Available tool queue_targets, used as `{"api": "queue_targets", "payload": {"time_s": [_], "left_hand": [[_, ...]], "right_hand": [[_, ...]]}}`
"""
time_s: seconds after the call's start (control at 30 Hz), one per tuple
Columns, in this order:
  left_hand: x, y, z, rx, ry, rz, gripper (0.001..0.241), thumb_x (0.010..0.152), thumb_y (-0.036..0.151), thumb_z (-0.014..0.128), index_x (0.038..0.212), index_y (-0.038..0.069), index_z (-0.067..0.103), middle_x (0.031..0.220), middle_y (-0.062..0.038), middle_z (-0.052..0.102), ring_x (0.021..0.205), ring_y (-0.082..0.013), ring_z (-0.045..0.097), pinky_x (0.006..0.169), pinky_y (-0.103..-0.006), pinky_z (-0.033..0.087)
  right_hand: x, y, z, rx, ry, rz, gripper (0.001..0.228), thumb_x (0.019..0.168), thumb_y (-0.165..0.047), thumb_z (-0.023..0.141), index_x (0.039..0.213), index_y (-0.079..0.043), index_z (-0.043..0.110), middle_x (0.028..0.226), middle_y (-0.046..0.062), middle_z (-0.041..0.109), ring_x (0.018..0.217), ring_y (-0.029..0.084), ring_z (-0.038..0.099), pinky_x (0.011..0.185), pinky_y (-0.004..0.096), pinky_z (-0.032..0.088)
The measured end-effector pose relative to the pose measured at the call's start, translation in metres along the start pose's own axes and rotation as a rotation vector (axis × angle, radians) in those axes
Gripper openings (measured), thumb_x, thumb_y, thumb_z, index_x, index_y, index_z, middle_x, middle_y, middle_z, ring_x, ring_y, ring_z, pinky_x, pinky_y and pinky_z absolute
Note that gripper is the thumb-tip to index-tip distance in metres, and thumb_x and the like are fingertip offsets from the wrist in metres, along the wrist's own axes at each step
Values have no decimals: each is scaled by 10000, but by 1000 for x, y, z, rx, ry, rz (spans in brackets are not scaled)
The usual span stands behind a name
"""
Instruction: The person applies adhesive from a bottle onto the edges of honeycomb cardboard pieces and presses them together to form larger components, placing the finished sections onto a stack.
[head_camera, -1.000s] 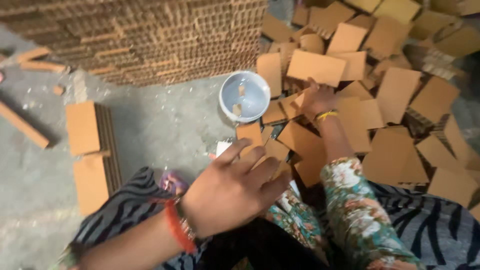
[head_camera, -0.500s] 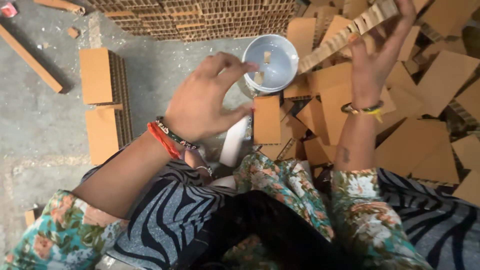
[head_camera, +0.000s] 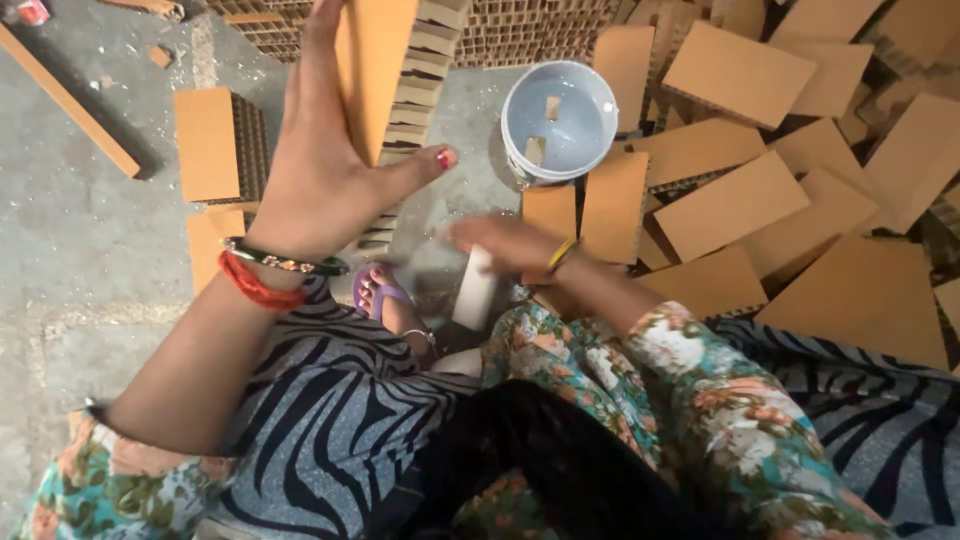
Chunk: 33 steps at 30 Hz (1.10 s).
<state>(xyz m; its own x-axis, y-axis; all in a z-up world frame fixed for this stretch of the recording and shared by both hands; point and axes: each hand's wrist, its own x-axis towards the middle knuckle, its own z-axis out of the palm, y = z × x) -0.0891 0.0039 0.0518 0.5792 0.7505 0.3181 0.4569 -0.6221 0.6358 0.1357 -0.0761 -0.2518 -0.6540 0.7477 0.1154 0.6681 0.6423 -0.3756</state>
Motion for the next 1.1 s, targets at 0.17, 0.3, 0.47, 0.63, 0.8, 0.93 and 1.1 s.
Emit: {"api": "queue_targets", "payload": {"time_s": [0.17, 0.3, 0.47, 0.63, 0.8, 0.93, 1.1], "left_hand": [[-5, 3, 5, -41, -43, -52, 1225, 821, 307, 967, 1636, -16, 111, 1700, -266, 263, 1583, -413, 297, 1333, -472, 290], [-5, 5, 6, -60, -6, 42, 1203, 845, 290, 972, 1620, -10, 102, 1688, -250, 271, 1573, -371, 295, 1366, -459, 285], [3, 0, -2, -135, 77, 61, 1130, 866, 244, 946, 1603, -26, 132, 1648, -265, 290, 1577, -387, 315, 1325, -442, 303], [7, 0, 4, -190, 46, -13, 1128, 850, 287, 943, 1589, -25, 150, 1611, -244, 358, 1543, -376, 367, 1304, -432, 328], [8, 3, 13, -208, 18, 67, 1156, 867, 276, 953, 1616, -5, 120, 1673, -243, 287, 1603, -380, 286, 1377, -450, 277], [13, 7, 19, -174, -21, 2, 1204, 816, 320, 945, 1642, 9, 126, 1702, -241, 278, 1601, -397, 291, 1334, -456, 292], [18, 4, 24, -213, -29, 11, 1187, 827, 303, 936, 1655, 21, 134, 1714, -216, 292, 1622, -389, 297, 1350, -445, 298]], "right_hand": [[-19, -33, 90, -343, -208, -189, 407, 862, -256, 557, 1266, -247, 598, 1282, 57, 615, 1350, 319, 452, 1073, 649, 377], [13, -33, 53, -264, -238, -38, 414, 958, -273, 667, 1322, -92, 588, 1309, 92, 609, 1359, 301, 497, 1152, 591, 383], [53, 3, -43, 436, 88, 504, 679, 685, -462, 980, 1155, -62, 695, 1131, 108, 719, 1108, 276, 714, 1055, 393, 550], [4, 94, -103, 900, 878, 447, 828, 724, -389, 972, 1341, -46, 538, 1246, 43, 673, 1155, 173, 684, 998, 342, 605], [-49, 117, -143, 536, 907, 583, 707, 787, -436, 944, 1258, -23, 617, 1152, 73, 731, 1085, 170, 725, 973, 332, 606], [-49, 105, -146, 424, 713, 639, 704, 725, -423, 973, 1164, 2, 625, 1042, 94, 742, 966, 191, 717, 876, 323, 589], [-52, 96, -130, 370, 514, 743, 615, 689, -354, 944, 1143, -30, 683, 1048, 95, 767, 970, 216, 745, 846, 339, 567]]}}
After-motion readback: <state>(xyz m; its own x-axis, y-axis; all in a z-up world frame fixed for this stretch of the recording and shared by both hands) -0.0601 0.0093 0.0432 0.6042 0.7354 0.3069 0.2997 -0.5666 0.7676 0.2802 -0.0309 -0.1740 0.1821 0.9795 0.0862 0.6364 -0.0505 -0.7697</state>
